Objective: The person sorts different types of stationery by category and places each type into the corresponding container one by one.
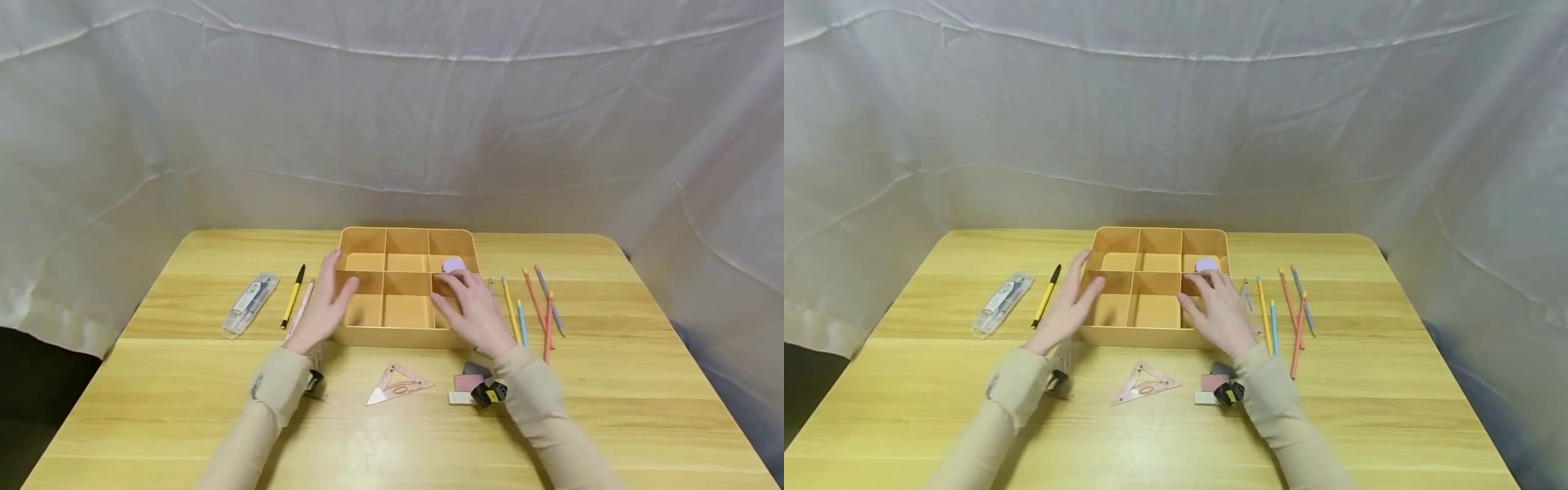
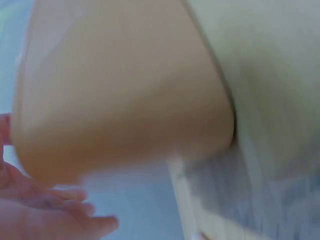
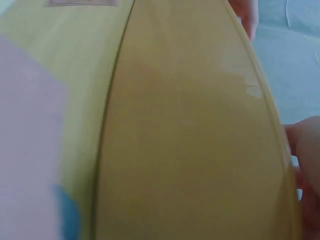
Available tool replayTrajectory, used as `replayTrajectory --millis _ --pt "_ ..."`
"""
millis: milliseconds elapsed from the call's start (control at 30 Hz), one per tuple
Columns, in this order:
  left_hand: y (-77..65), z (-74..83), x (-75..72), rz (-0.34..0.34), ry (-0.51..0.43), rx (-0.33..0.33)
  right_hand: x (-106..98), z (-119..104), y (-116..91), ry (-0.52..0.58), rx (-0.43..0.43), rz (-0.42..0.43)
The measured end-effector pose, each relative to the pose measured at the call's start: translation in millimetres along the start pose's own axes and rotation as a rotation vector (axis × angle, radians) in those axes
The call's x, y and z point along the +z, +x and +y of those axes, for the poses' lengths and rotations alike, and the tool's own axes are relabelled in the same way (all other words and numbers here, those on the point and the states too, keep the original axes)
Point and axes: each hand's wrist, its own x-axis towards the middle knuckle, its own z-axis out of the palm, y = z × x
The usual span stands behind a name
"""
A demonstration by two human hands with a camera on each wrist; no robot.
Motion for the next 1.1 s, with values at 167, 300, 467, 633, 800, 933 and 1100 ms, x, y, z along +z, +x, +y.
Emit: replayTrajectory --millis 167,300,467,633,800,933,1100 --pt "-6.4 -20.5 -36.1 -0.007 0.007 -0.082 5 0 -5 -0.069 0.016 0.014" --pt "-14.2 -31.5 -56.2 -0.057 0.155 -0.136 5 -1 -7 -0.104 0.045 -0.011" --pt "-20.6 -38.4 -65.7 -0.174 0.3 -0.222 6 -3 -7 -0.134 0.055 -0.022" --pt "-26.2 -39.1 -66.8 -0.194 0.328 -0.263 8 -3 -7 -0.142 0.054 -0.025" --pt "-27.8 -36.8 -66.9 -0.176 0.38 -0.269 8 -2 -7 -0.143 0.057 -0.018" --pt "-26.9 -35.7 -66.8 -0.178 0.409 -0.281 8 -1 -7 -0.141 0.052 -0.011" --pt "-25.9 -35.9 -66.0 -0.166 0.425 -0.304 7 -1 -7 -0.132 0.05 -0.007"
